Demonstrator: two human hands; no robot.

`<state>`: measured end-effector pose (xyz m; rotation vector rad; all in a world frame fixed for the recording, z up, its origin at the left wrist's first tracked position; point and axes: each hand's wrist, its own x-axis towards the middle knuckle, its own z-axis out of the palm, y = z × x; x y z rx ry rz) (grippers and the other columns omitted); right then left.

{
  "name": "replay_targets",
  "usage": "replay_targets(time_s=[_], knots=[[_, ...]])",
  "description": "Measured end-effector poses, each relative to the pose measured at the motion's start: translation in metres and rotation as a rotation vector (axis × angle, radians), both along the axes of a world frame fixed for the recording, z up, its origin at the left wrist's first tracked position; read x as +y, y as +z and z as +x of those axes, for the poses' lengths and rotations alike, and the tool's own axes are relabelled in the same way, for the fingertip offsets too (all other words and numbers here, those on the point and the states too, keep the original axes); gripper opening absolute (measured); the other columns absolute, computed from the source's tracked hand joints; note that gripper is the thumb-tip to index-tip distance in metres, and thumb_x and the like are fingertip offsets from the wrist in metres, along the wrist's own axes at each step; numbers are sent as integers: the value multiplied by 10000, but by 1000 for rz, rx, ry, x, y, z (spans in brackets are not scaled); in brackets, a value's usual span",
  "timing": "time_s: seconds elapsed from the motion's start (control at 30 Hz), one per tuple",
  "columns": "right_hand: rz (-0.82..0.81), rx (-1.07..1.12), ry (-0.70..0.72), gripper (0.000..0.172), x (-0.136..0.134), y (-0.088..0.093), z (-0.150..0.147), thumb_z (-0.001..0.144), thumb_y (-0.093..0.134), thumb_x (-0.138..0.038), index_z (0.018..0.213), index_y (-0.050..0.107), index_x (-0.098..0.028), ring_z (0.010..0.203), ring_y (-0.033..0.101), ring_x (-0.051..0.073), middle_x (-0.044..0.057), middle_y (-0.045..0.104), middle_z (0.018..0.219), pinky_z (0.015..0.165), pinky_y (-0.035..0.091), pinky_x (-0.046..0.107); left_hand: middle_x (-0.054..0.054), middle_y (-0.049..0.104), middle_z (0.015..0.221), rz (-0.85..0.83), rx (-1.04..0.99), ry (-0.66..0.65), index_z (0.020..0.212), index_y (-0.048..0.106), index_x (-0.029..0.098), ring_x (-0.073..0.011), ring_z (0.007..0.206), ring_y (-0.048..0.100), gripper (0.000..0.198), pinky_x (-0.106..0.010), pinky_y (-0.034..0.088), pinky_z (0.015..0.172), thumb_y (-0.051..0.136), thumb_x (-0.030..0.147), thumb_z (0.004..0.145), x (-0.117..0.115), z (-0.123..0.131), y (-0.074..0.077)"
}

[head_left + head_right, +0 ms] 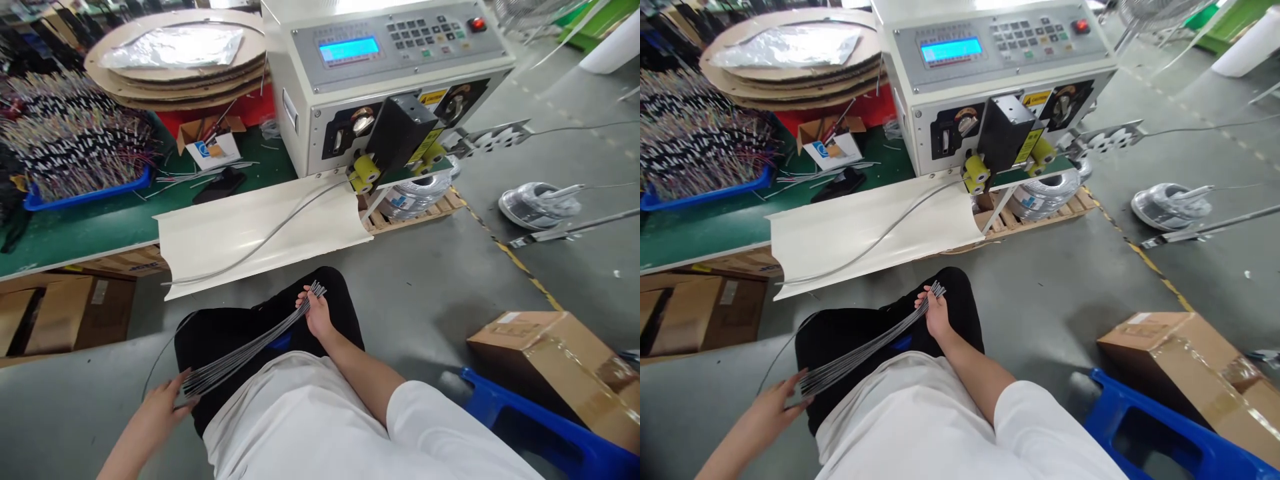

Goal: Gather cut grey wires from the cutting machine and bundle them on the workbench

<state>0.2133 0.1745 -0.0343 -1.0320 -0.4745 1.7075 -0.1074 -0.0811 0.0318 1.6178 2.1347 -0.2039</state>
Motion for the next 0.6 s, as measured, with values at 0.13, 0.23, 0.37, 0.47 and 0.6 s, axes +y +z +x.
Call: replay_targets(time_s=[0.13,0.23,0.37,0.47,0.6], knots=[[-68,-9,26,320,2,0,-2,769,749,-370,1005,625,-193,769,694,194,30,694,849,671,555,328,-81,522,1469,169,-227,-238,1531,325,294,-248,1283,556,655,-338,529,954,506,471,928,70,38,62],[-71,44,41,251,2,2,-1,760,745,-314,954,625,-207,732,657,166,-11,639,777,674,550,320,-61,530,1445,612,-240,-364,1460,438,327,-230,1311,511,497,-371,431,1085,479,388,968,148,90,111],[-54,126,51,191,1,5,4,763,739,-269,897,614,-217,634,552,119,-40,564,731,638,520,294,-167,566,1362,933,94,-271,1421,489,191,-350,1285,494,539,-491,397,1049,512,455,951,225,134,130],[-26,157,68,198,1,5,8,801,736,-312,940,635,-215,593,498,105,-53,511,694,617,496,277,-128,666,1119,936,127,-282,1216,620,189,-295,1061,600,362,-405,460,874,511,421,961,239,135,124],[-7,172,107,248,2,5,10,806,756,-347,983,670,-197,574,506,104,-58,511,650,615,492,277,-60,686,919,1105,125,-299,973,651,208,-208,859,618,113,-331,463,788,592,292,925,214,114,121]])
